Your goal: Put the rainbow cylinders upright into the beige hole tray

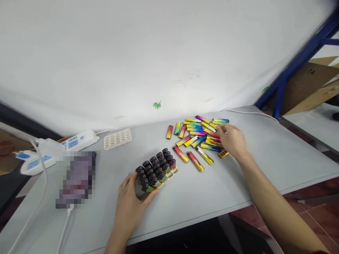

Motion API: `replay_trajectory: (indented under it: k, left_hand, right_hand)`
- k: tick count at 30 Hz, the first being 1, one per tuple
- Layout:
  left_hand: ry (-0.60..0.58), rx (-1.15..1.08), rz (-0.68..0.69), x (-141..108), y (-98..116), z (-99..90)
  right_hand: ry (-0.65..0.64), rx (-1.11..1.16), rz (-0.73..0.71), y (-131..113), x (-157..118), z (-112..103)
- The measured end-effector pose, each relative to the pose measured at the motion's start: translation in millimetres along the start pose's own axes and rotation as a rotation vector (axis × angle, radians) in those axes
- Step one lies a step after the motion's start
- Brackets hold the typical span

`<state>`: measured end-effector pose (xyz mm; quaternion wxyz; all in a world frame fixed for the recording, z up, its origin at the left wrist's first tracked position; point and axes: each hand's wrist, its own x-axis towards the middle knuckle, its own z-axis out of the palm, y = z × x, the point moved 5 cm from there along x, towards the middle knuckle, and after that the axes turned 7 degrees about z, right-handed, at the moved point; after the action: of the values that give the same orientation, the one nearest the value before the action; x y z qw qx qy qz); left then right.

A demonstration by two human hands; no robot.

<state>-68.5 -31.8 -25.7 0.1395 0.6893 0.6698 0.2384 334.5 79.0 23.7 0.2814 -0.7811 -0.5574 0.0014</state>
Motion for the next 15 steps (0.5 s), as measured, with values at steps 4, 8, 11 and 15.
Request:
replay_trajectory:
  k: [4,8,11,15]
  left_hand:
    - [0.001,-0.007,0.005,0,0,-1.2]
    - [0.008,-0.003,-0.001,1,0,-1.6]
    - [0.003,0.006,0.003,1,0,-1.3]
    - [0.009,0.004,0.004,1,0,-1.1]
  right_hand:
    - [0.110,0.086,0.045,23,6,2]
    - [0.096,0.091,0.076,33,4,3]
    - [0.079,0.082,0.078,33,2,3]
    - [0.075,0.084,0.068,31,0,3]
